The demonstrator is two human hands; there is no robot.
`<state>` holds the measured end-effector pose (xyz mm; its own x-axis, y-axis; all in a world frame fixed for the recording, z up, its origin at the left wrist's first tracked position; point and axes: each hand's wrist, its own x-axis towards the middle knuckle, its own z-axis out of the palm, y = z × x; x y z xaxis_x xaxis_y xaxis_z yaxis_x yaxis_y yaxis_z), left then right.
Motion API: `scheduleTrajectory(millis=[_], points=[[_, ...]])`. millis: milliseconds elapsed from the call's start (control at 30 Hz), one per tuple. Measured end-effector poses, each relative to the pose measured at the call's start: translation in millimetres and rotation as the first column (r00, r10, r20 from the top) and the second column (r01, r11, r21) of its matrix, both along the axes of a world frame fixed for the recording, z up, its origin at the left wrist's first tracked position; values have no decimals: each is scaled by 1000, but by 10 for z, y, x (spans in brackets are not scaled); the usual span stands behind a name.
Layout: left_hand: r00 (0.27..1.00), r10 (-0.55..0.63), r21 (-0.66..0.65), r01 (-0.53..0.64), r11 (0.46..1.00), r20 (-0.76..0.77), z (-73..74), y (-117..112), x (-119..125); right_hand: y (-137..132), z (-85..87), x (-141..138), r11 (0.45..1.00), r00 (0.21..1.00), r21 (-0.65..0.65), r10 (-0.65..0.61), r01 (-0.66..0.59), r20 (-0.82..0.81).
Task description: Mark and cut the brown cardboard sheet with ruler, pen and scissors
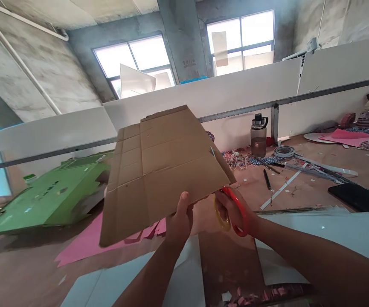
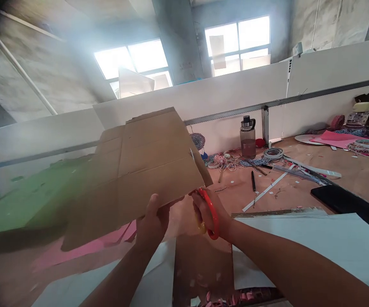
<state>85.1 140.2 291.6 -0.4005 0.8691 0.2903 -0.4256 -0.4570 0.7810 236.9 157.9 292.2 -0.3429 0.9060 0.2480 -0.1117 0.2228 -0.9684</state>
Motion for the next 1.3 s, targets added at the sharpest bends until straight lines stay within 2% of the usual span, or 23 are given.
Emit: scheduleTrajectory(millis=[67,133,267,400,533,667,867,1000,1167,1300], points=[[999,43,-3,-43,999,-6,80,-10,79,-1,-4,-18,999,998,-4,-52,52,-39],[1000,28,11,-28,1000,-8,141,-19,135,-4,-14,-39,995,994,1,-98,98,-43],[993,-116,107,116,987,-6,148,-36,164,-20,-34,-84,986,986,13,-165,165,-14],[971,-240,110,238,965,7,82,-47,163,-48,-15,-111,983,983,-11,-182,183,33],[982,-149,67,142,988,114,118,-45,172,-68,46,-93,989,986,-23,-145,147,83],[986,-48,-34,54,998,162,184,-20,124,-48,39,-61,999,991,17,-40,38,127],[988,36,-69,-26,997,150,79,43,-30,23,-92,-43,995,993,76,61,-69,101],[989,28,-74,-17,997,144,86,30,-23,14,-70,-46,997,989,60,46,-55,138],[984,-27,-54,37,998,177,170,14,24,-1,-64,-62,1000,992,-11,-17,19,122],[981,-15,-55,26,998,195,193,20,34,4,-88,-72,999,995,-34,-36,39,93]])
